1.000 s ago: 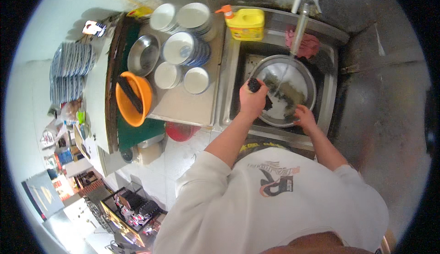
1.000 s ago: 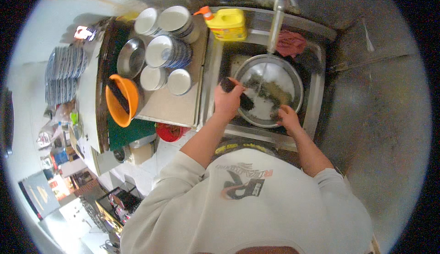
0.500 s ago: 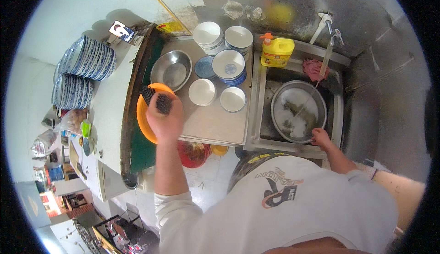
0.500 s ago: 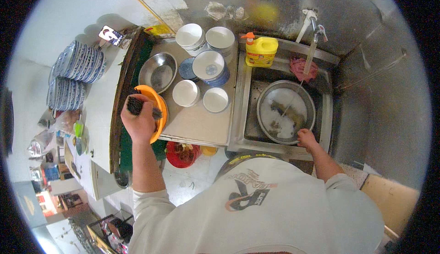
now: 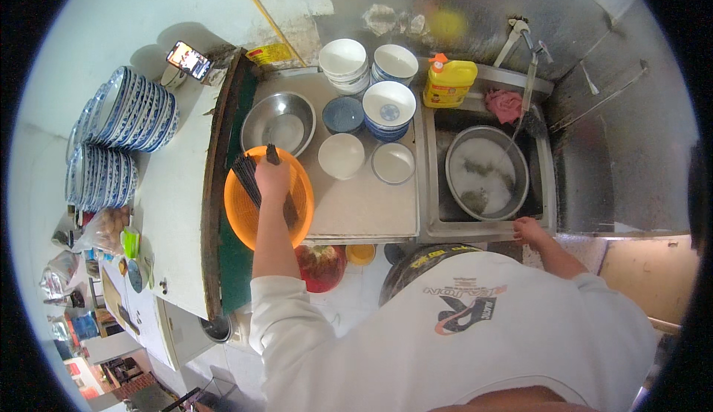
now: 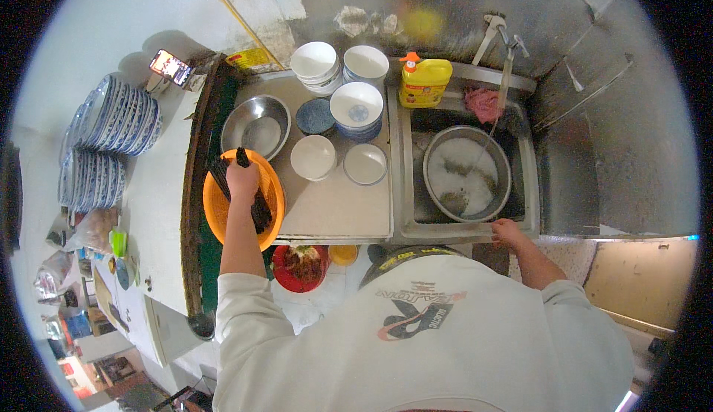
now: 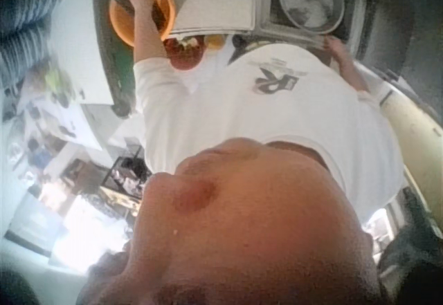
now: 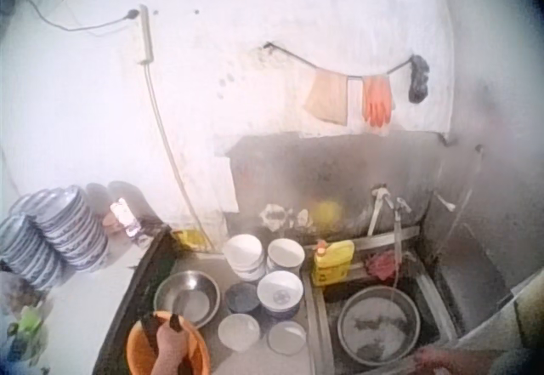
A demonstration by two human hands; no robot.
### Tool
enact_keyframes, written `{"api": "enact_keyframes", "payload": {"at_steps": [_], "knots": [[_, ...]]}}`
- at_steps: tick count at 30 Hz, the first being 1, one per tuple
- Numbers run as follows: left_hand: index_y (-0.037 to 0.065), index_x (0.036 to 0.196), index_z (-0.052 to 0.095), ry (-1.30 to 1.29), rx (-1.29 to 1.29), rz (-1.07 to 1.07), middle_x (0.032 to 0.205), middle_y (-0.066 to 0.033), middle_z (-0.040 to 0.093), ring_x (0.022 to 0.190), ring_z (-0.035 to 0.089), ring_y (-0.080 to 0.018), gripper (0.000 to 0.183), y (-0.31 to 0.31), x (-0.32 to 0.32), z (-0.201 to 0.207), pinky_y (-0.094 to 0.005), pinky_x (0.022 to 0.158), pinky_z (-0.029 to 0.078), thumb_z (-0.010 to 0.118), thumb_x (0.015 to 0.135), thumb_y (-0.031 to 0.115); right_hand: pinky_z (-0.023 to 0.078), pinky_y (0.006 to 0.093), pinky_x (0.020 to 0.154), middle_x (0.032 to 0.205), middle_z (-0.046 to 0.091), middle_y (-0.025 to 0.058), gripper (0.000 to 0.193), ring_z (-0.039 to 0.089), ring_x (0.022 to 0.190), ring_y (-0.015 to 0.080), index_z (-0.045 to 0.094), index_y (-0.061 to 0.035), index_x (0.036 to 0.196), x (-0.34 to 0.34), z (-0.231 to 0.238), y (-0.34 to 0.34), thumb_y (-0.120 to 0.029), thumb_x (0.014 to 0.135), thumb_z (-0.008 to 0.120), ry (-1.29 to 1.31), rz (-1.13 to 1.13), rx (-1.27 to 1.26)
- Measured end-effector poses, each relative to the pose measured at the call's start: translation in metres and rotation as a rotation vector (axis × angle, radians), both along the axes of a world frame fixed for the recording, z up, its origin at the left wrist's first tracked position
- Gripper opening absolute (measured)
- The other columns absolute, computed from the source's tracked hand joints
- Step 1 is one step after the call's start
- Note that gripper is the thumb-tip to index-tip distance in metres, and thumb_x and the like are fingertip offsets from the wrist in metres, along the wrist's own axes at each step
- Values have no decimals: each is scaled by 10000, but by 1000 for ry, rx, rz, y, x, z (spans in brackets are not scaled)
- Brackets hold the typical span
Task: The person repeatedly scrubs and rinses black chopsticks under running water in a commercial kitchen sink. They handle the chopsticks in small bundles, scrubbing them with a sponge and rinsing them thoroughly before placing them into an orange bowl.
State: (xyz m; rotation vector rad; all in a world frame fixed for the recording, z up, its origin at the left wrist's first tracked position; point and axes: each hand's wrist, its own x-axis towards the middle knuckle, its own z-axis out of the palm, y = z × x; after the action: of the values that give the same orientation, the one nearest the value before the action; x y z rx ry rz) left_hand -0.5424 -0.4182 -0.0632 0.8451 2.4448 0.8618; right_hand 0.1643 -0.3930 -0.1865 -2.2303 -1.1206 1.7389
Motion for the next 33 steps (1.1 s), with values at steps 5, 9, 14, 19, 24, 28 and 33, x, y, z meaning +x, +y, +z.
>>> {"api": "enact_keyframes", "payload": {"at_steps": [5, 9, 14, 19, 24, 28, 33], "knots": [[5, 1166, 551, 106, -87, -111, 1043, -205, 657, 954, 649, -333, 389, 10, 4, -18, -428, 823, 512, 652, 813, 132, 483, 343, 526, 859, 548, 67, 302, 554, 684, 185, 570, -9, 1187, 7, -8, -9, -208, 963, 532, 20, -41, 11], [38, 1432, 369, 122, -23, -221, 1215, -228, 611, 1094, 614, -343, 735, 6, -2, -26, -402, 913, 494, 688, 786, 181, 478, 345, 516, 850, 545, 58, 319, 545, 653, 174, 561, -28, 1217, 19, -24, -7, -223, 966, 532, 97, -5, -45], [79, 1514, 254, 62, -90, -272, 1283, -224, 581, 1124, 601, -350, 893, -3, -14, -32, -397, 950, 481, 722, 765, 216, 493, 339, 531, 859, 565, 61, 317, 570, 668, 181, 569, -41, 1201, 10, -28, -10, -242, 958, 538, -38, 40, -34], [-5, 1474, 304, 25, -79, -181, 1343, -262, 522, 1238, 521, -381, 857, 1, 5, 0, -392, 1039, 421, 714, 751, 204, 514, 352, 559, 908, 594, 79, 310, 607, 742, 201, 575, -41, 1172, 24, -38, -5, -255, 949, 554, -34, 9, -43], [-25, 1405, 411, 402, 175, -2, 1178, -192, 624, 1051, 629, -312, 671, -10, 34, -4, -386, 938, 489, 701, 825, 152, 533, 386, 586, 946, 596, 80, 307, 620, 779, 209, 575, -29, 1161, 4, -23, 9, -228, 927, 579, -46, 5, -7], [-57, 1172, 563, 84, 532, 90, 1036, -153, 647, 943, 629, -237, 367, -26, 128, -3, -338, 858, 503, 655, 833, 50, 540, 437, 750, 1114, 626, 138, 392, 644, 933, 297, 541, -19, 1262, 7, -32, 30, -201, 917, 582, -155, 115, 50], [-27, 1159, 588, -221, 237, 33, 906, -99, 679, 872, 654, -184, 312, -67, 259, -38, -322, 822, 516, 653, 869, 67, 497, 432, 932, 1303, 580, 219, 575, 595, 1144, 375, 403, -38, 1432, 18, -96, 102, -192, 916, 603, -289, 572, 191]]}}
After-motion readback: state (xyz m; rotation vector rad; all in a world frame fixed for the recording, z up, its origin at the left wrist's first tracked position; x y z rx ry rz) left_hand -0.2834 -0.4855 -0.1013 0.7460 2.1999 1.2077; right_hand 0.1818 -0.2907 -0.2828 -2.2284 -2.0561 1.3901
